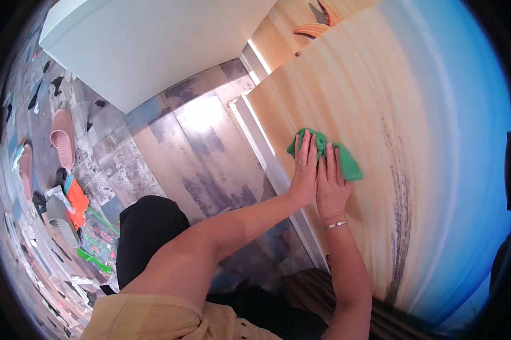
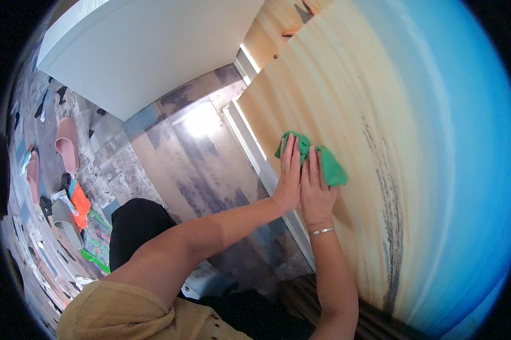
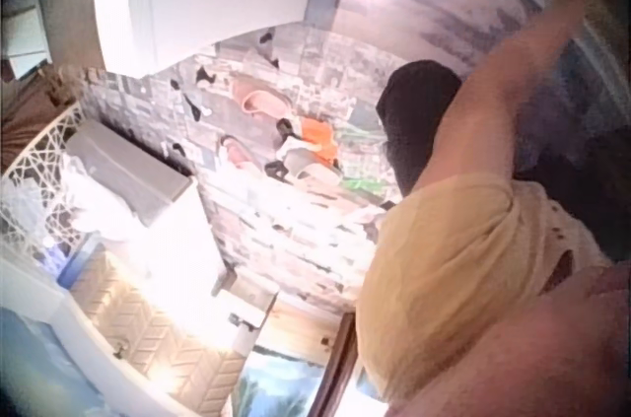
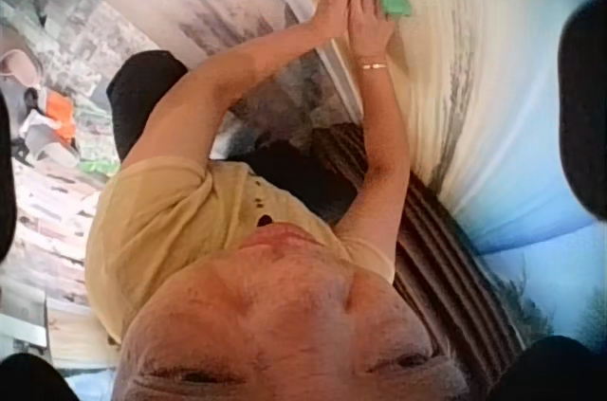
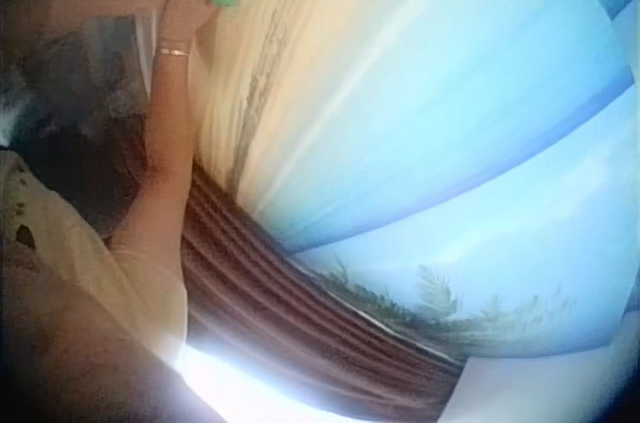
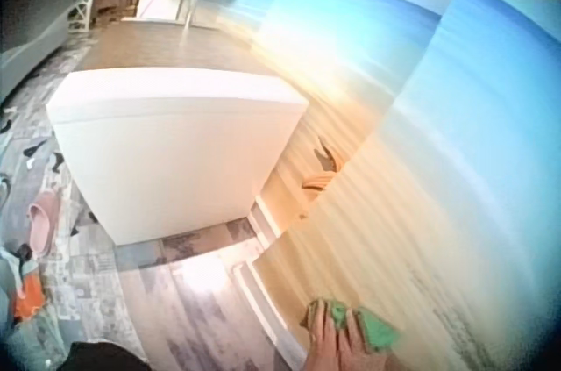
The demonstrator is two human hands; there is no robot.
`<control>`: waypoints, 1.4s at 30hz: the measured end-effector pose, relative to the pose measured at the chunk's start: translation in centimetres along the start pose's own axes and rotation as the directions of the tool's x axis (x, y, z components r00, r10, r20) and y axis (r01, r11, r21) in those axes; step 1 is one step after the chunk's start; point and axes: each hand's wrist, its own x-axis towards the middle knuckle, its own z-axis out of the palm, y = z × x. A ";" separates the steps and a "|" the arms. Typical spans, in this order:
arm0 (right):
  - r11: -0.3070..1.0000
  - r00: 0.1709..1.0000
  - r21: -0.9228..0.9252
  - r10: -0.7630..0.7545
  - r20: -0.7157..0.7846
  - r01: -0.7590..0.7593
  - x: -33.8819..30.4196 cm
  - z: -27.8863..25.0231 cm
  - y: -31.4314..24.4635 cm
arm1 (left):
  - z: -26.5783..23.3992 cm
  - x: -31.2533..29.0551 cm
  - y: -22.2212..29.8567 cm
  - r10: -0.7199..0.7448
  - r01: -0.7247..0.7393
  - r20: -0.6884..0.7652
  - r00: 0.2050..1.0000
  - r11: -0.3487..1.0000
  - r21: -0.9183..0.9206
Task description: The person wipes a wall mural and a white cabinet with a green cloth. They move around the room to reach different sections of the wall and furniture, using consistent wiping motions.
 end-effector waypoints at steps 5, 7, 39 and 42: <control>0.999 0.988 -0.002 0.045 -0.149 -0.046 2.9 -3.8 3.0 | -0.8 5.3 3.2 0.389 -0.389 -0.032 0.921 0.921 0.017; 0.987 0.950 0.041 0.162 -0.266 -0.157 3.8 -5.3 3.5 | -1.0 7.5 5.8 0.466 -0.466 -0.002 0.885 0.884 0.033; 0.894 0.845 0.226 0.443 -0.299 -0.388 -13.0 -5.5 4.8 | 4.3 -3.4 9.1 0.709 -0.767 0.376 0.597 0.642 0.008; 0.841 0.741 0.259 0.541 -0.397 -0.475 -14.1 -7.0 6.3 | 6.4 -3.6 14.0 0.738 -0.793 0.363 0.569 0.609 0.006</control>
